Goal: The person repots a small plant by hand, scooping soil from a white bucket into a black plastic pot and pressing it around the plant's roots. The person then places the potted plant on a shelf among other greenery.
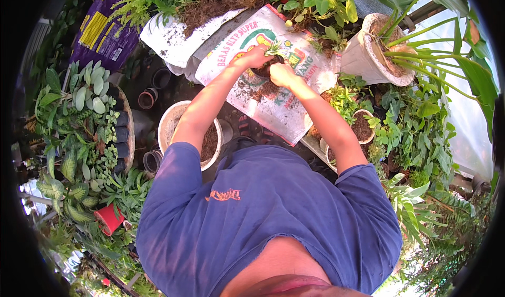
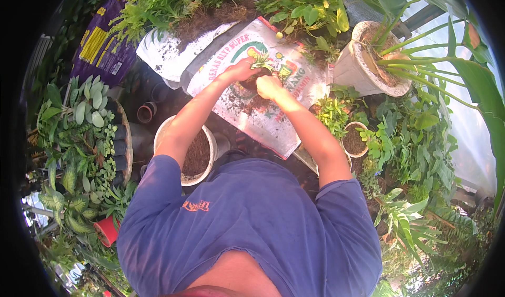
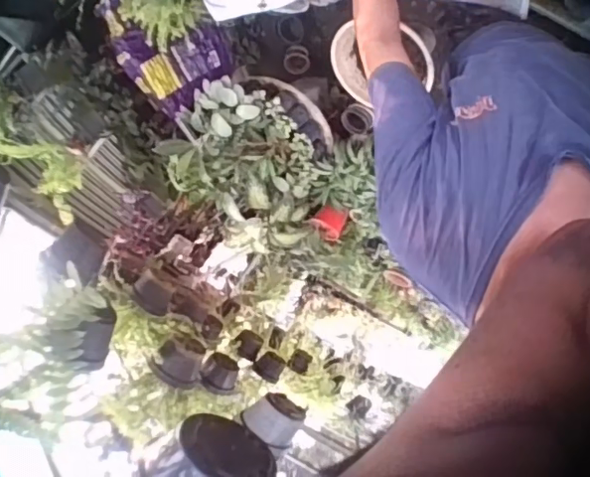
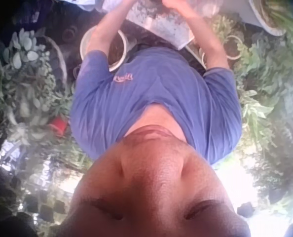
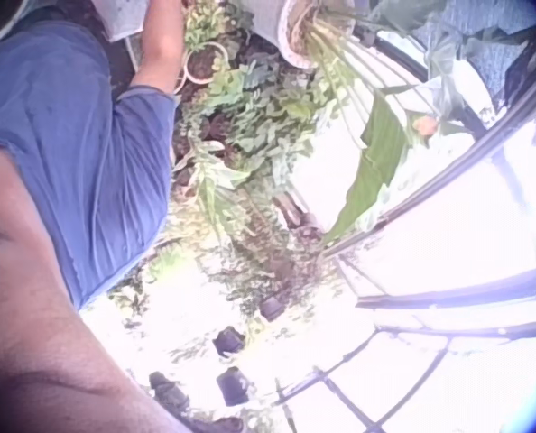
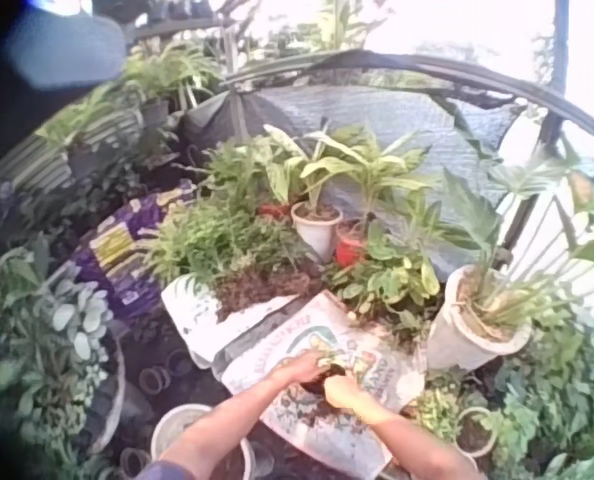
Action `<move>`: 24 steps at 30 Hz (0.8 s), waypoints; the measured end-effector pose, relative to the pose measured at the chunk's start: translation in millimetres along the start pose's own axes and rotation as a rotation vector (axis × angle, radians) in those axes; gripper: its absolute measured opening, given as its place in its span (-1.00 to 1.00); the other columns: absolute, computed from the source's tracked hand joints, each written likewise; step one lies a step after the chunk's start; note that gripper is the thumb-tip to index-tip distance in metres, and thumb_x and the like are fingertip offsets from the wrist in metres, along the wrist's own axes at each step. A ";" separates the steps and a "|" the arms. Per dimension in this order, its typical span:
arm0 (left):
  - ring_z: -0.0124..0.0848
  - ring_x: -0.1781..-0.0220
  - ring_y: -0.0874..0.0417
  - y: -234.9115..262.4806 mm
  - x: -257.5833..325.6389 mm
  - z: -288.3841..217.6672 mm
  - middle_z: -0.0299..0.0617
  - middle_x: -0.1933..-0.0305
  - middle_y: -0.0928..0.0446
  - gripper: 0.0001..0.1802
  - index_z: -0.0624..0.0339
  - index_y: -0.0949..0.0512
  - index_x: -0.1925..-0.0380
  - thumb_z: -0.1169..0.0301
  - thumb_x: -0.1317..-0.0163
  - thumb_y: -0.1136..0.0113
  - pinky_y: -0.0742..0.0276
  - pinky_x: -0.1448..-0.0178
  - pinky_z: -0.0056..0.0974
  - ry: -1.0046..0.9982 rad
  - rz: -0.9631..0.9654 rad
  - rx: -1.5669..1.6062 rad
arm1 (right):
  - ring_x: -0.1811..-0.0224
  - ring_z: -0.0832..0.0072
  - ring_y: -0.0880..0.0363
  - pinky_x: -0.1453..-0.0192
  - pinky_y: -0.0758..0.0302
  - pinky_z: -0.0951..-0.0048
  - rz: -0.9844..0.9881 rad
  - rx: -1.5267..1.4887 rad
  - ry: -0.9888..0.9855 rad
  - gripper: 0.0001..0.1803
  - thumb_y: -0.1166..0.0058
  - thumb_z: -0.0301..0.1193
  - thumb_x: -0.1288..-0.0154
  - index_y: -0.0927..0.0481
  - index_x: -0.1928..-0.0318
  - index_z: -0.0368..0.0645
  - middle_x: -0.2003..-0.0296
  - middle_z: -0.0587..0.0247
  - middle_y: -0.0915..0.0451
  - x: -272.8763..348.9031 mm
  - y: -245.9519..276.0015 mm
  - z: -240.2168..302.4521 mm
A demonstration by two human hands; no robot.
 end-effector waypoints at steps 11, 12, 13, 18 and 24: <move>-0.04 0.16 -0.65 -6.8 -17.3 14.3 0.12 0.19 -0.62 -0.65 0.20 -0.57 0.11 0.27 -0.14 -0.20 -0.51 0.03 -0.09 -0.099 0.023 -0.041 | 0.10 -0.02 -0.61 0.03 -0.52 0.11 -0.110 -0.389 -0.151 -0.73 0.03 -0.42 -0.15 -0.66 0.19 -0.19 0.25 -0.17 -0.63 -20.9 -28.6 25.9; -0.02 0.17 -0.65 -8.4 -13.4 15.8 0.13 0.21 -0.62 -0.65 0.20 -0.57 0.13 0.27 -0.11 -0.20 -0.51 0.03 -0.08 -0.105 0.009 0.002 | 0.11 -0.02 -0.61 0.04 -0.52 0.12 -0.177 -0.458 -0.180 -0.74 0.02 -0.42 -0.15 -0.66 0.21 -0.22 0.26 -0.18 -0.62 -15.2 -23.8 33.8; 0.00 0.17 -0.64 -11.0 -14.9 22.4 0.13 0.22 -0.62 -0.67 0.20 -0.58 0.15 0.27 -0.10 -0.19 -0.50 0.04 -0.06 -0.111 -0.014 -0.016 | 0.12 -0.03 -0.61 0.04 -0.52 0.13 -0.241 -0.528 -0.209 -0.75 0.02 -0.41 -0.15 -0.66 0.24 -0.25 0.27 -0.19 -0.62 -7.9 -18.8 42.6; 0.00 0.10 -0.62 -23.1 -18.6 38.9 0.09 0.18 -0.61 -0.65 0.19 -0.57 0.13 0.26 -0.11 -0.19 -0.50 -0.03 -0.05 -0.224 -0.011 -0.053 | 0.26 0.35 -0.68 0.12 -0.54 0.31 -0.289 -1.017 -0.230 -0.75 -0.10 -0.50 -0.11 -0.63 0.19 -0.35 0.34 -0.03 -0.68 19.4 -71.5 93.8; 0.06 0.00 -0.55 -15.2 -2.9 32.2 0.16 0.10 -0.55 -0.60 0.19 -0.54 0.03 0.29 -0.14 -0.19 -0.45 -0.11 -0.01 -0.241 0.013 -0.013 | -0.13 0.28 -0.49 -0.16 -0.41 0.30 0.214 -1.135 0.125 -0.48 -0.18 -0.43 -0.08 -0.48 -0.11 -0.20 -0.04 -0.01 -0.52 15.3 -162.7 236.7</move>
Point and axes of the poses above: each hand's wrist, its own x-axis away from the middle knuckle, its own y-axis out of the back of the hand, z = x × y, the point moved 1 cm from there along -x, towards the middle knuckle
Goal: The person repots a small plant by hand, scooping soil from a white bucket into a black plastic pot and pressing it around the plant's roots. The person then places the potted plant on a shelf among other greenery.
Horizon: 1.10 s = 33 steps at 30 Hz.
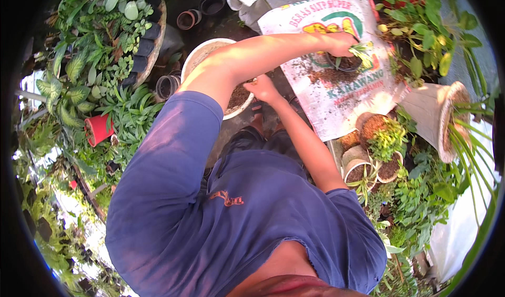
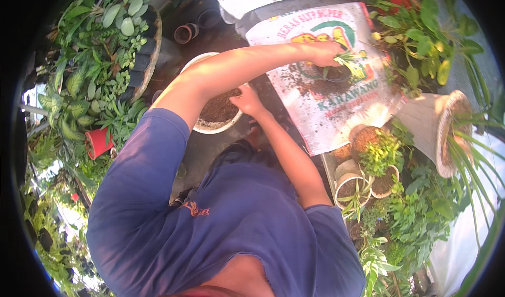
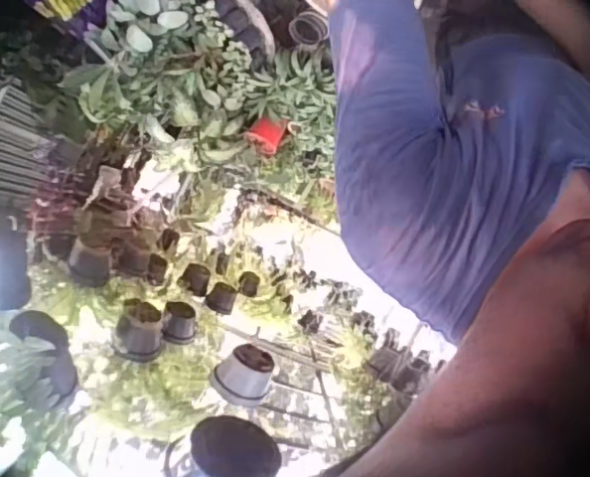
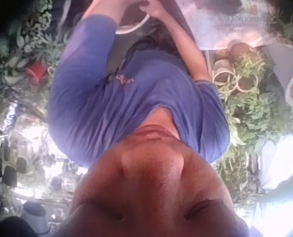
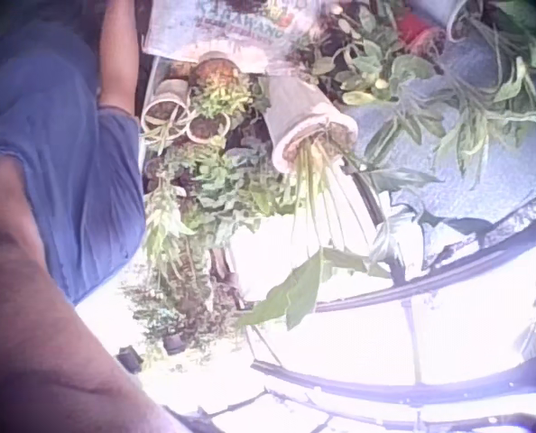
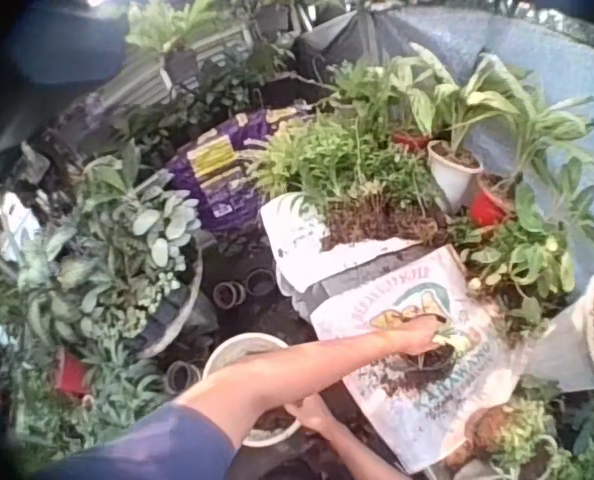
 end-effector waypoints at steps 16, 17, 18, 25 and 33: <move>-0.01 0.07 -0.54 -11.5 15.2 37.7 0.06 0.20 -0.50 -0.70 0.18 -0.57 0.18 0.31 -0.08 -0.27 -0.45 -0.04 -0.06 -0.146 -0.204 0.190 | -0.35 0.20 -0.22 -0.32 -0.28 0.20 0.121 0.606 -0.104 -0.35 -0.12 -0.32 -0.18 -0.28 -0.29 -0.13 -0.30 0.00 -0.23 -136.6 -180.1 -196.9; -0.01 0.06 -0.54 -12.2 17.0 39.4 0.06 0.20 -0.50 -0.69 0.18 -0.57 0.17 0.31 -0.08 -0.27 -0.45 -0.05 -0.07 -0.157 -0.214 0.199 | -0.35 0.19 -0.21 -0.32 -0.28 0.20 0.117 0.615 -0.102 -0.35 -0.11 -0.31 -0.19 -0.27 -0.29 -0.12 -0.31 0.00 -0.22 -138.5 -182.1 -199.7; -0.01 0.06 -0.54 -12.9 18.6 40.8 0.05 0.20 -0.49 -0.69 0.18 -0.56 0.17 0.31 -0.08 -0.27 -0.45 -0.05 -0.07 -0.166 -0.225 0.208 | -0.36 0.19 -0.21 -0.32 -0.28 0.20 0.112 0.620 -0.100 -0.35 -0.11 -0.31 -0.20 -0.26 -0.30 -0.12 -0.31 0.00 -0.22 -141.9 -183.7 -202.3; 0.02 0.08 -0.57 -11.1 18.6 44.3 0.10 0.19 -0.54 -0.70 0.21 -0.58 0.20 0.33 -0.06 -0.25 -0.46 -0.01 -0.03 -0.153 -0.216 0.308 | -0.38 0.16 -0.17 -0.33 -0.27 0.17 0.100 0.657 -0.107 -0.33 -0.07 -0.28 -0.24 -0.20 -0.33 -0.11 -0.34 0.02 -0.16 -145.5 -198.6 -210.3; 0.02 0.07 -0.57 -13.9 14.9 46.0 0.09 0.20 -0.55 -0.71 0.14 -0.58 0.17 0.32 -0.08 -0.24 -0.47 -0.01 -0.04 -0.149 -0.207 0.283 | -0.40 0.14 -0.12 -0.34 -0.26 0.14 0.064 0.700 -0.116 -0.31 -0.03 -0.24 -0.28 -0.13 -0.37 -0.09 -0.38 0.03 -0.10 -147.8 -192.7 -218.8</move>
Point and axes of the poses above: each hand's wrist, its own x-axis away from the middle knuckle, its own y-axis out of the back of the hand, z = x × y, the point moved 1 cm from there along -x, towards the middle knuckle
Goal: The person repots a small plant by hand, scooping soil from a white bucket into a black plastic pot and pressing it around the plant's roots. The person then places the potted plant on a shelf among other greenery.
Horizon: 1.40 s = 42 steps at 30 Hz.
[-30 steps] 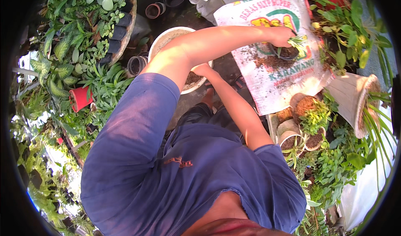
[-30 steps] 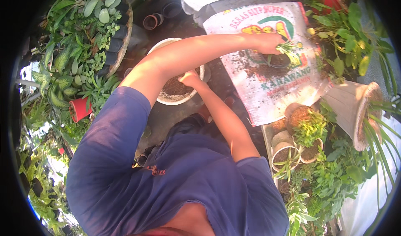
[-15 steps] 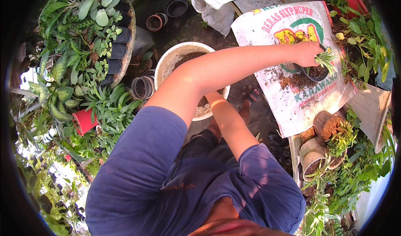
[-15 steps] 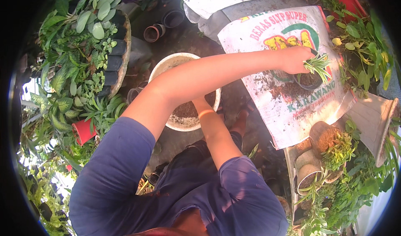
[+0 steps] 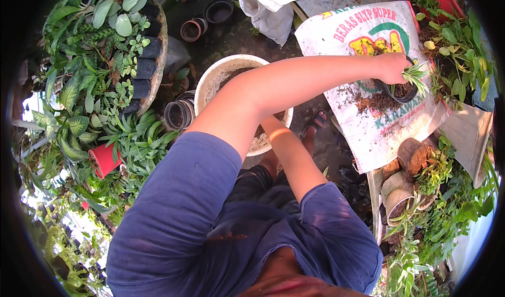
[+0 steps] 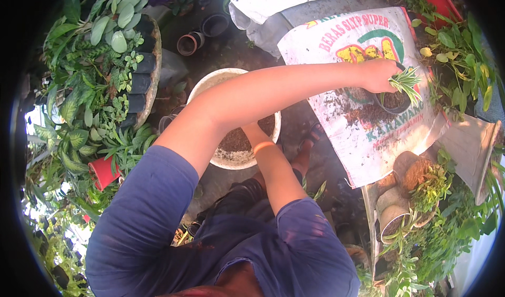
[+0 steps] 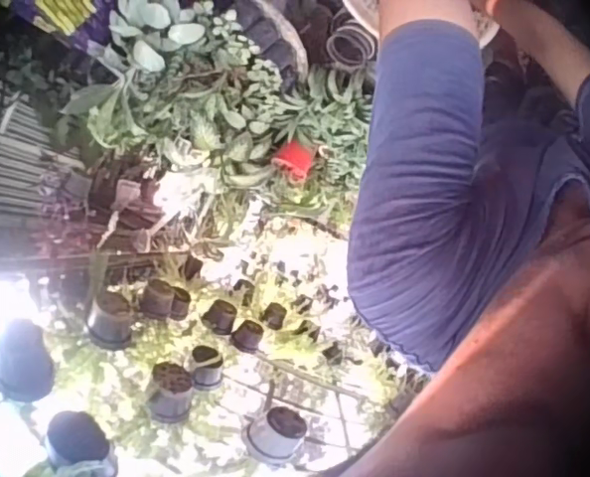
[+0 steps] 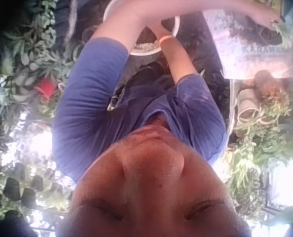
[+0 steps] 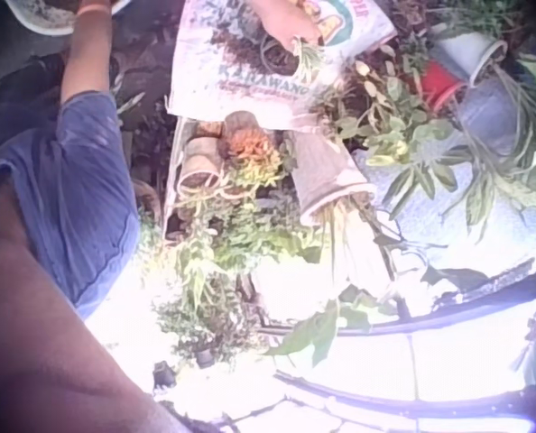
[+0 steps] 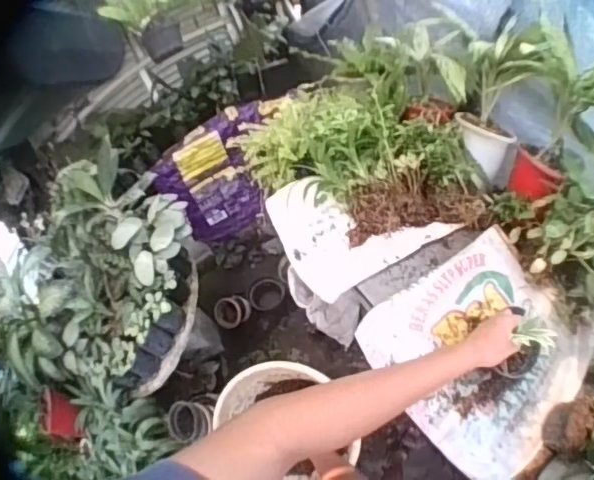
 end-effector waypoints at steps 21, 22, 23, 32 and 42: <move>-0.08 0.12 -0.63 7.7 0.6 -2.8 0.01 0.20 -0.62 -0.70 0.13 -0.60 0.15 0.26 -0.15 -0.22 -0.49 0.03 -0.11 0.093 0.042 0.036 | -0.41 0.09 -0.12 -0.31 -0.27 0.08 -0.056 0.201 -0.307 -0.34 0.08 -0.19 -0.38 -0.13 -0.41 -0.13 -0.38 -0.01 -0.10 35.2 -54.2 -58.5; -0.09 0.12 -0.63 7.5 0.3 -3.4 0.01 0.20 -0.63 -0.70 0.13 -0.60 0.14 0.26 -0.15 -0.22 -0.49 0.02 -0.12 0.097 0.047 0.030 | -0.39 0.09 -0.14 -0.30 -0.27 0.08 -0.002 0.263 -0.326 -0.36 0.07 -0.19 -0.37 -0.19 -0.39 -0.15 -0.36 -0.02 -0.14 38.4 -60.2 -59.6; -0.09 0.11 -0.63 9.0 3.8 -1.4 0.01 0.20 -0.63 -0.69 0.15 -0.60 0.13 0.27 -0.15 -0.21 -0.49 0.00 -0.12 0.076 0.028 0.031 | -0.38 0.09 -0.15 -0.30 -0.26 0.07 0.144 0.398 -0.347 -0.39 0.07 -0.20 -0.37 -0.25 -0.36 -0.15 -0.34 -0.02 -0.18 42.9 -48.1 -39.3; -0.04 0.10 -0.62 -2.4 -12.4 -13.1 0.06 0.20 -0.61 -0.68 0.19 -0.59 0.14 0.28 -0.14 -0.22 -0.50 0.00 -0.10 0.109 0.070 -0.062 | -0.42 0.09 -0.09 -0.33 -0.17 0.04 0.544 0.634 -0.337 -0.43 0.12 -0.20 -0.40 -0.28 -0.35 -0.15 -0.39 0.04 -0.13 62.7 4.7 -3.9; -0.05 -0.07 -0.52 -17.0 -21.6 -17.5 0.02 0.02 -0.49 -0.56 0.19 -0.58 0.05 0.22 -0.08 -0.29 -0.47 -0.12 -0.09 0.172 -0.063 -0.272 | -0.46 0.16 -0.02 -0.36 -0.10 -0.08 0.467 -0.179 -0.288 -0.44 0.02 -0.11 -0.34 -0.39 -0.28 -0.05 -0.39 0.16 -0.19 52.2 -31.9 -26.9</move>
Point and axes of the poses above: each hand's wrist, its own x-axis away from the middle knuckle, its own y-axis out of the back of the hand, z = x × y, the point moved 1 cm from there along -x, towards the middle knuckle
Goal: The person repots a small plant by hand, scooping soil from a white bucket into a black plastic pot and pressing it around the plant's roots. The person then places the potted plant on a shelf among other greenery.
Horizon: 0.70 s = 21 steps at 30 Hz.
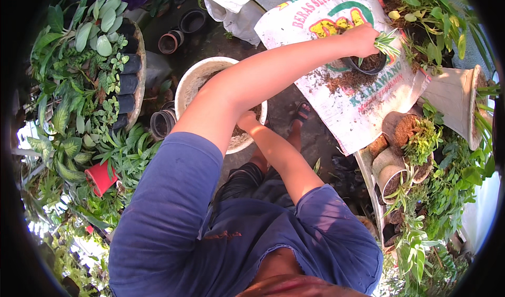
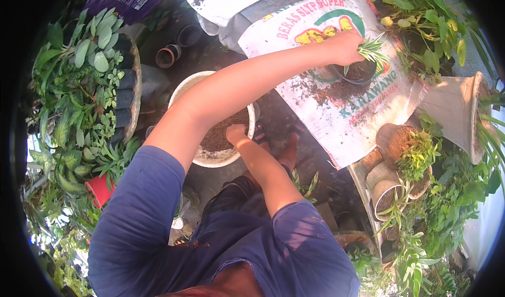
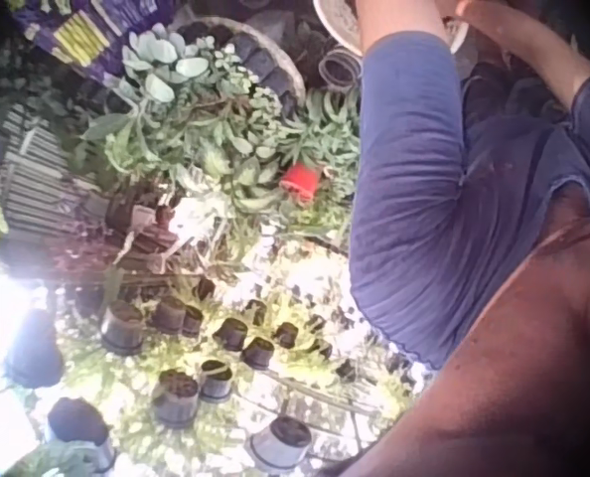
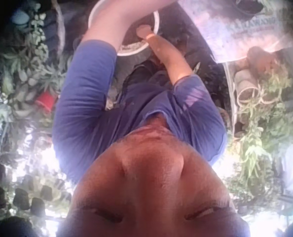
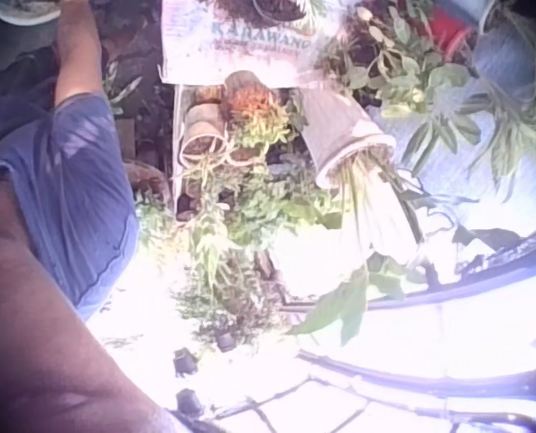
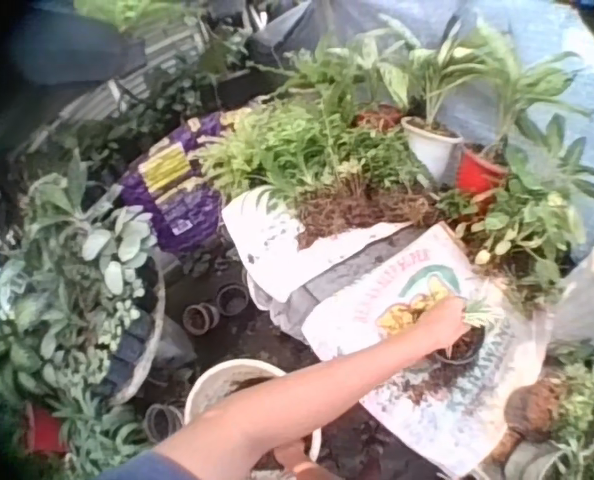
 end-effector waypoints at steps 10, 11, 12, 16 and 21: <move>-0.08 -0.18 -0.38 12.5 14.7 -17.2 -0.05 0.02 -0.40 -0.54 0.11 -0.60 0.02 0.28 -0.03 -0.36 -0.43 -0.17 -0.07 0.021 -0.148 -0.038 | -0.51 0.26 0.10 -0.38 -0.04 -0.19 0.343 -1.058 0.162 -0.34 -0.07 -0.03 -0.29 -0.28 -0.36 0.17 -0.42 0.32 -0.15 74.1 71.7 21.0; -0.10 -0.20 -0.36 11.8 17.3 -20.7 -0.10 0.00 -0.41 -0.54 0.12 -0.59 0.03 0.35 0.02 -0.35 -0.43 -0.18 -0.07 0.055 -0.155 0.015 | -0.51 0.27 0.11 -0.38 -0.03 -0.20 0.354 -1.091 0.168 -0.33 -0.08 -0.03 -0.29 -0.27 -0.37 0.19 -0.42 0.33 -0.14 84.6 76.6 21.5; -0.09 -0.18 -0.36 10.8 20.2 -24.5 -0.10 0.01 -0.41 -0.54 0.15 -0.58 0.04 0.38 0.03 -0.35 -0.43 -0.18 -0.08 0.044 -0.181 0.029 | -0.49 0.27 0.07 -0.37 -0.06 -0.18 0.358 -1.128 0.179 -0.36 -0.06 -0.04 -0.30 -0.28 -0.36 0.16 -0.40 0.32 -0.17 92.3 85.3 22.0; -0.10 -0.15 -0.40 1.5 30.1 -29.9 -0.09 -0.01 -0.45 -0.53 0.22 -0.53 0.03 0.51 0.05 -0.28 -0.41 -0.17 -0.11 0.060 -0.254 0.089 | -0.37 0.28 -0.11 -0.31 -0.18 -0.07 0.331 -1.179 0.237 -0.44 0.02 -0.09 -0.35 -0.32 -0.30 0.06 -0.31 0.27 -0.27 136.0 113.0 31.6; -0.03 -0.06 -0.49 -4.3 25.7 -41.9 -0.02 0.08 -0.55 -0.64 0.14 -0.57 0.12 0.51 0.01 -0.23 -0.43 -0.09 -0.07 0.168 -0.301 0.144 | -0.22 0.28 -0.33 -0.24 -0.34 0.06 0.302 -1.227 0.263 -0.54 0.11 -0.15 -0.42 -0.37 -0.23 -0.08 -0.20 0.20 -0.40 212.7 158.7 27.2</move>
Point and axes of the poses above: each hand's wrist, its own x-axis away from the middle knuckle, its own y-axis out of the back of the hand, z = x × y, the point moved 1 cm from there along -x, towards the middle knuckle
